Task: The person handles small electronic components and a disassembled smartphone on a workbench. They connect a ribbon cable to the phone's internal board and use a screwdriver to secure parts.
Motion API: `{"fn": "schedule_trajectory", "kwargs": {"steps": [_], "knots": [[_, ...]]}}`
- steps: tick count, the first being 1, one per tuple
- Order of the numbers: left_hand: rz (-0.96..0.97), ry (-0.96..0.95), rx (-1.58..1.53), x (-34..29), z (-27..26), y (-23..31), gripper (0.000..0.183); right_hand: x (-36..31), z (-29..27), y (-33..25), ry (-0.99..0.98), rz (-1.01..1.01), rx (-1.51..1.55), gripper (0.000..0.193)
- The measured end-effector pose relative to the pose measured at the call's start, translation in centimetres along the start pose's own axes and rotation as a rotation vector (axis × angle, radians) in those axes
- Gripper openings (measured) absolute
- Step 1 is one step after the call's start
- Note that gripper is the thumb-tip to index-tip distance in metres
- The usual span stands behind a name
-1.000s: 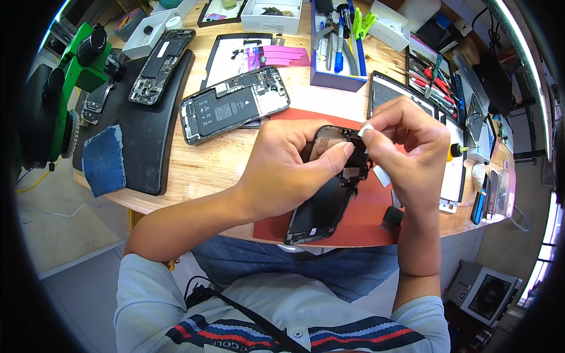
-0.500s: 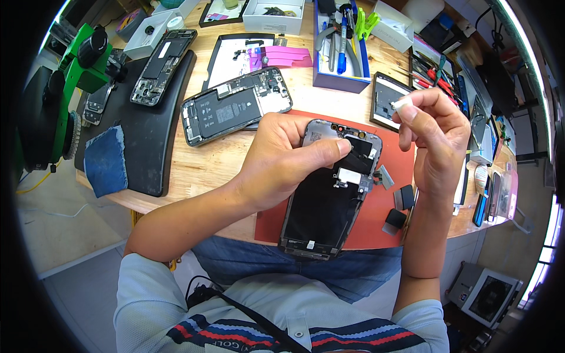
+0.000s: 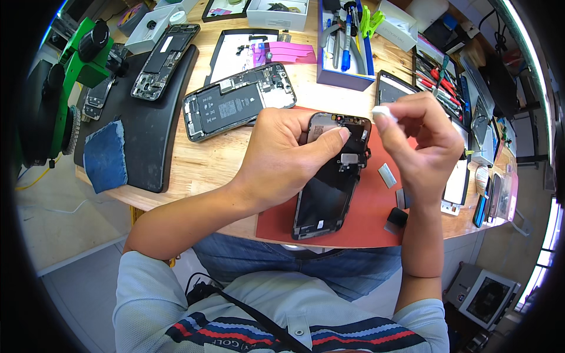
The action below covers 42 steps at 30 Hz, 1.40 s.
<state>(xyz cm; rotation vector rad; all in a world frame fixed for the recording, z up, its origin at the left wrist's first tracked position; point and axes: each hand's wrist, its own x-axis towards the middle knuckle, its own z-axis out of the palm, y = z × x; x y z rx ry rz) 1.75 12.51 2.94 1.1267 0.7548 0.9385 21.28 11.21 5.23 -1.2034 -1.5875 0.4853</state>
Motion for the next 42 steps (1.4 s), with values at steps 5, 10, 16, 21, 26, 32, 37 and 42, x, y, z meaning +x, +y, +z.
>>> {"fn": "schedule_trajectory", "kwargs": {"steps": [5, 10, 16, 21, 26, 32, 37, 42], "knots": [[0.091, 0.057, -0.025, -0.1, 0.4, -0.4, 0.015, -0.5, 1.2, -0.2, -0.04, -0.18, -0.111, 0.016], [0.12, 0.039, 0.042, -0.1, 0.1, -0.5, 0.016, -0.7, 1.5, -0.3, -0.071, -0.222, -0.166, 0.017], [0.163, 0.064, 0.09, -0.4, 0.5, -0.2, 0.018, -0.3, 0.8, -0.7, -0.149, -0.262, -0.24, 0.02], [0.223, 0.081, 0.165, -0.3, 0.2, -0.8, 0.019, -0.2, 0.9, -0.8, -0.154, -0.394, -0.26, 0.023], [0.186, 0.014, 0.308, -1.0, -0.2, 0.2, 0.014, 0.0, 0.8, -0.7, -0.153, -0.428, -0.259, 0.024], [0.185, 0.006, 0.279, -1.0, -0.3, -0.2, 0.015, 0.1, 0.7, -0.8, -0.164, -0.411, -0.236, 0.022], [0.166, -0.002, 0.235, -1.0, -0.3, -0.3, 0.015, 0.2, 0.4, -0.7, -0.184, -0.402, -0.23, 0.02], [0.225, 0.047, 0.144, -0.7, 0.5, -0.2, 0.018, 0.4, 0.3, -0.4, -0.177, -0.462, -0.254, 0.021]]}}
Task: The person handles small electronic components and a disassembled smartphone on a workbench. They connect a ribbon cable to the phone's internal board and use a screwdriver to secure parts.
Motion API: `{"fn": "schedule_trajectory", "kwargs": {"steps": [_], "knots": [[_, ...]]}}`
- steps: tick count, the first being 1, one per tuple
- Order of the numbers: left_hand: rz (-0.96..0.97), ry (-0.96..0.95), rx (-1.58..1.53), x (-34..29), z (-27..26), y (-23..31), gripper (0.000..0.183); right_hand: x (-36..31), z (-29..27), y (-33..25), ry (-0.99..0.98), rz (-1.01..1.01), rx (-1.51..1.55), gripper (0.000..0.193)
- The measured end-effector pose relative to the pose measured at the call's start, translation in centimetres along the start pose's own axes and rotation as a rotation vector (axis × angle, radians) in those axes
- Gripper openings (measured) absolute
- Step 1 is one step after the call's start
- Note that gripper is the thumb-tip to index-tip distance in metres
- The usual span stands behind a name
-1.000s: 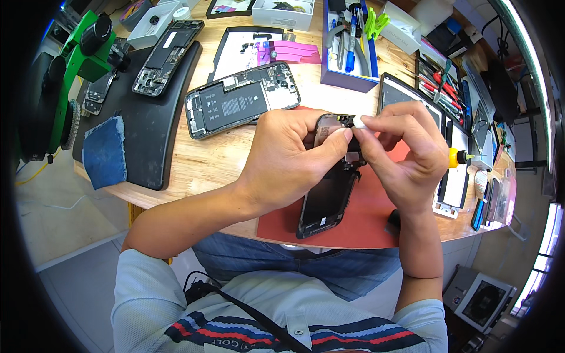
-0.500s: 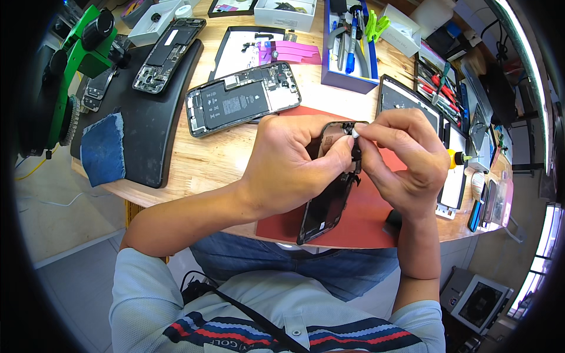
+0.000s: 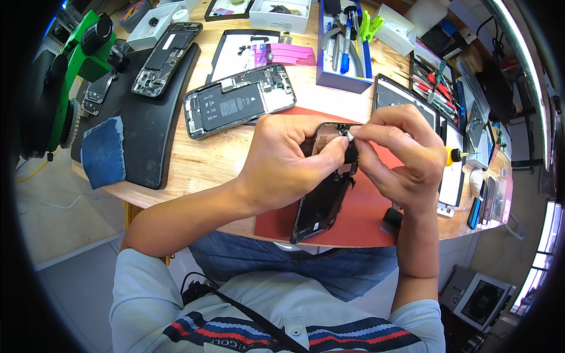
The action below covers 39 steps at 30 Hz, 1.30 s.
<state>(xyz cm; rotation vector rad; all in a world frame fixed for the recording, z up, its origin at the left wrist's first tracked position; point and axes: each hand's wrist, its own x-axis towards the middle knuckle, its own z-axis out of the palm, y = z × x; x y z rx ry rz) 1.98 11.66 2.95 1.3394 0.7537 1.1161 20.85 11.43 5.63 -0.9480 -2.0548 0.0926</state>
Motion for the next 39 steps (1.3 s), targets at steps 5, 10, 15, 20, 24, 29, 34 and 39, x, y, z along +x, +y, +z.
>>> {"fn": "schedule_trajectory", "kwargs": {"steps": [5, 10, 15, 20, 24, 29, 34, 39], "knots": [[-0.112, -0.101, -0.046, 0.0, -0.5, 0.4, 0.013, 0.0, -0.8, 0.2, -0.03, 0.095, 0.095, 0.019], [-0.204, -0.125, -0.163, 0.2, -1.0, 0.1, 0.012, -0.4, -2.6, 1.3, 0.205, 0.293, 0.375, 0.012], [-0.265, -0.105, -0.25, 0.6, -1.2, -0.3, 0.014, -0.5, -2.6, 1.9, 0.227, 0.413, 0.327, 0.011], [-0.324, -0.104, -0.368, 1.2, -1.2, 0.0, 0.01, -0.2, -2.0, 1.5, 0.269, 0.517, 0.305, 0.01], [-0.307, -0.088, -0.424, 1.5, -1.5, -0.8, 0.011, -0.3, -1.8, 2.8, 0.108, 0.668, 0.255, 0.01], [-0.272, -0.112, -0.413, 2.1, -1.7, -1.4, 0.023, -0.7, -1.5, 4.9, 0.14, 0.731, 0.138, 0.012], [-0.23, -0.065, -0.435, 2.0, -1.3, -1.3, 0.012, -1.0, -1.0, 6.1, 0.179, 0.721, 0.223, 0.015], [-0.222, -0.073, -0.381, 1.9, -1.2, -1.1, 0.011, -1.0, -0.7, 5.4, 0.051, 0.723, 0.128, 0.015]]}}
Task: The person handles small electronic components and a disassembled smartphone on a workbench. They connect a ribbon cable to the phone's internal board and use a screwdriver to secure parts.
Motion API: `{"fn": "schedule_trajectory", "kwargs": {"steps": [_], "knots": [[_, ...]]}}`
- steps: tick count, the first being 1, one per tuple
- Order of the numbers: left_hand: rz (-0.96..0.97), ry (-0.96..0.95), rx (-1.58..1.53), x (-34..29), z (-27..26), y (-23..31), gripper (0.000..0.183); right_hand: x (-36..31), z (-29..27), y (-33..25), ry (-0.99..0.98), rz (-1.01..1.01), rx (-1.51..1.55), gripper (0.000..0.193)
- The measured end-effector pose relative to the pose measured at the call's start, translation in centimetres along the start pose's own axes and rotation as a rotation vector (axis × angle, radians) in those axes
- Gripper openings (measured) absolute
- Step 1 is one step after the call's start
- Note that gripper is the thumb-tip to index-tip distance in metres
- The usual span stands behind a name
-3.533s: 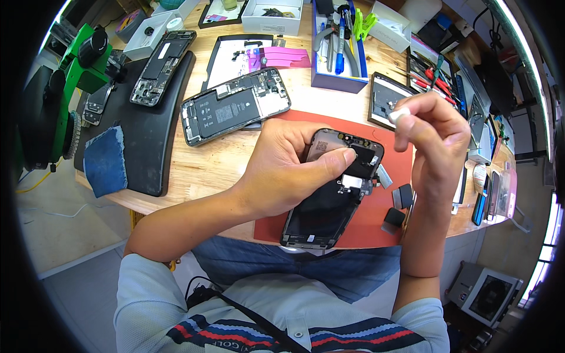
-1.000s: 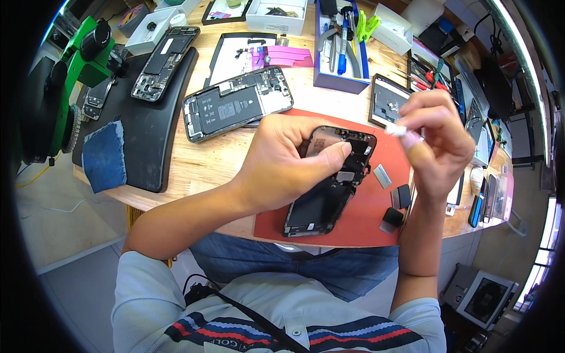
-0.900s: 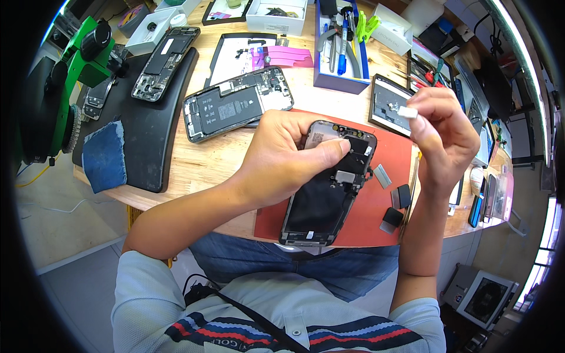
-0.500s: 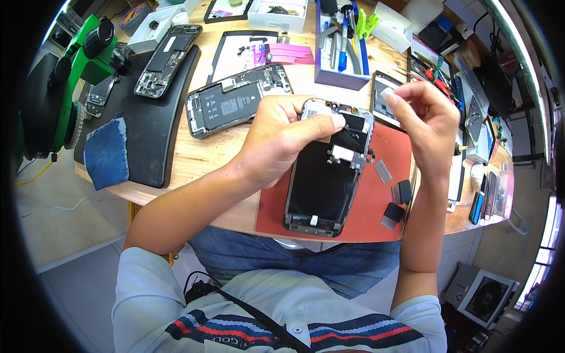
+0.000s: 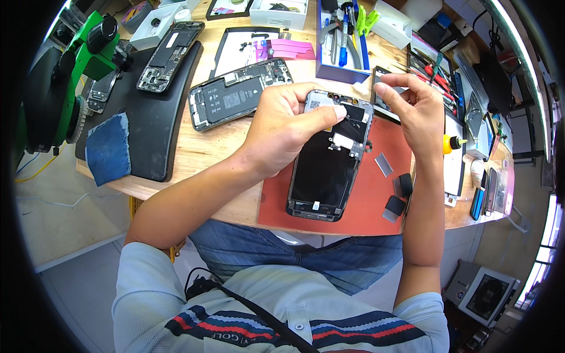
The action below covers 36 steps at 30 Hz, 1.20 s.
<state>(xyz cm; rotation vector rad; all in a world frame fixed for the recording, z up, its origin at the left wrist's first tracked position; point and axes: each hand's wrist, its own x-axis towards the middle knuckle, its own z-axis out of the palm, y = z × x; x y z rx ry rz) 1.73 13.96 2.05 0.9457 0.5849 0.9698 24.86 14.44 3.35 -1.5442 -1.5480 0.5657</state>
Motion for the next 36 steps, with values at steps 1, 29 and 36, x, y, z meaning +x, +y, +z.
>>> {"fn": "schedule_trajectory", "kwargs": {"steps": [1, 29, 36], "knots": [[0.009, -0.001, 0.021, 0.0, 0.0, 0.0, 0.011, -0.1, -0.1, -0.1, 0.007, -0.016, 0.027, 0.014], [0.029, -0.007, 0.002, -0.4, 0.3, 0.7, 0.018, -1.5, -0.9, -2.6, -0.141, -0.174, 0.349, 0.006], [0.085, 0.051, -0.019, -0.1, 0.0, 0.5, 0.019, -1.8, -0.7, -2.6, -0.198, -0.315, 0.295, 0.008]]}}
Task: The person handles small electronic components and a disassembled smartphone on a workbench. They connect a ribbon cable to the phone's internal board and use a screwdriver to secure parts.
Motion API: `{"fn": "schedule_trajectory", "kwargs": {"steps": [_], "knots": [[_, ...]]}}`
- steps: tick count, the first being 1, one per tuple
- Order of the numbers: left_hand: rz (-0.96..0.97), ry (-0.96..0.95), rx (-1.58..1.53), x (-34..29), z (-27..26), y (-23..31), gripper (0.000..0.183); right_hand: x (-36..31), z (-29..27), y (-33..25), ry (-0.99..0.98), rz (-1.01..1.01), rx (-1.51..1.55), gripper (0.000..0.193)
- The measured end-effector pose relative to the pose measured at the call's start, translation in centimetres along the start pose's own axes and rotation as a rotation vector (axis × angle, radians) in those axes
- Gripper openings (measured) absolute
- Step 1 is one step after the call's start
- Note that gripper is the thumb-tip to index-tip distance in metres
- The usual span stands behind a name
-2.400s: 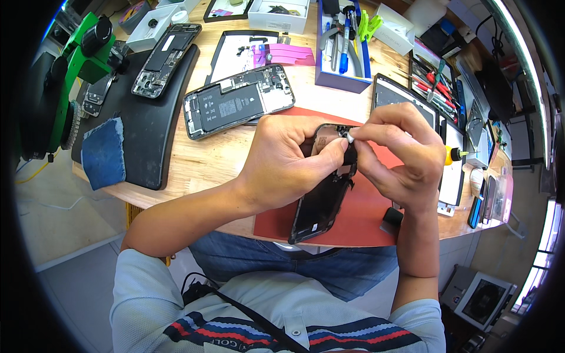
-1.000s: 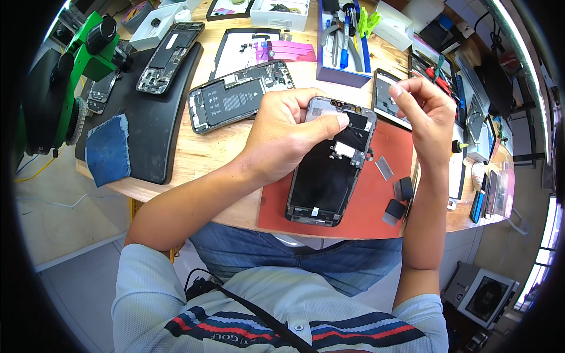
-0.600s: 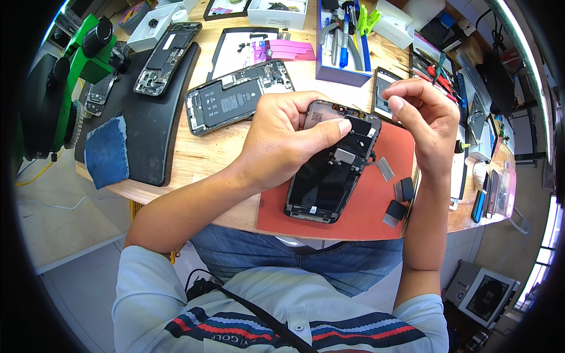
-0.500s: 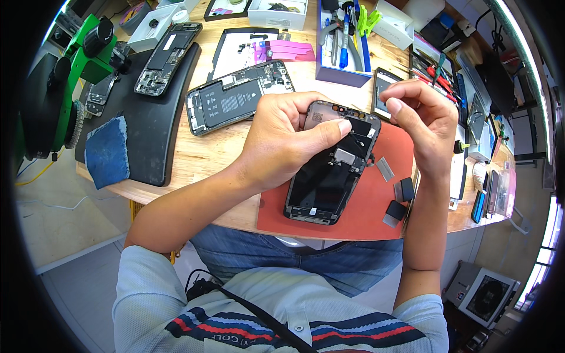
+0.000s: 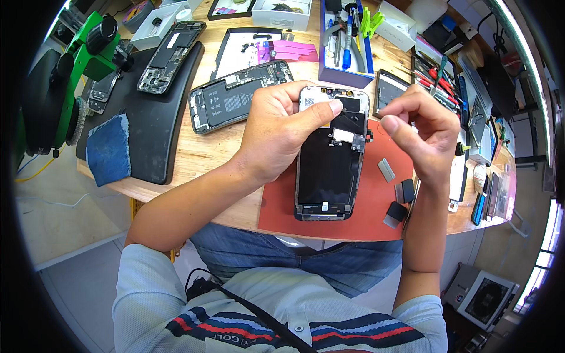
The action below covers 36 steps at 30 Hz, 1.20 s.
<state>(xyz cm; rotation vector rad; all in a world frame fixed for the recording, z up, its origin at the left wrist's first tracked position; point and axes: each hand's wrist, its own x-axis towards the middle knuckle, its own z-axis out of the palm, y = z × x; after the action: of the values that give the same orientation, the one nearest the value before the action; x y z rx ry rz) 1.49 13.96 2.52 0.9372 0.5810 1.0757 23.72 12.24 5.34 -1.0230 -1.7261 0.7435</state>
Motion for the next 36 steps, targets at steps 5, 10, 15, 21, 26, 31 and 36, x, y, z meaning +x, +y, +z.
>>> {"fn": "schedule_trajectory", "kwargs": {"steps": [5, 10, 15, 21, 26, 31, 36], "knots": [[0.015, 0.018, 0.055, 0.1, -0.3, -0.3, 0.017, -0.2, 0.8, -0.5, -0.085, 0.045, -0.098, 0.013], [0.027, 0.017, 0.097, 0.1, -0.4, -0.6, 0.017, -0.3, 1.5, -0.7, -0.075, 0.094, -0.115, 0.013], [0.024, -0.001, 0.032, -0.1, 0.1, -0.2, 0.017, -0.4, 1.6, -1.1, -0.06, 0.116, -0.145, 0.01], [-0.031, -0.056, 0.087, -0.4, -0.4, 0.0, 0.02, -0.6, 1.7, -1.0, -0.048, 0.146, -0.098, 0.008], [-0.019, -0.065, 0.164, -0.8, -0.1, 0.0, 0.025, -0.6, 1.6, -1.2, -0.051, 0.146, -0.091, 0.009], [0.007, -0.084, 0.189, -0.8, -0.3, -0.1, 0.028, -0.5, 1.6, -1.1, -0.031, 0.103, -0.13, 0.009], [0.001, -0.09, 0.204, -0.9, -0.1, 0.0, 0.029, -0.5, 1.8, -1.5, 0.006, 0.076, -0.194, 0.008]]}}
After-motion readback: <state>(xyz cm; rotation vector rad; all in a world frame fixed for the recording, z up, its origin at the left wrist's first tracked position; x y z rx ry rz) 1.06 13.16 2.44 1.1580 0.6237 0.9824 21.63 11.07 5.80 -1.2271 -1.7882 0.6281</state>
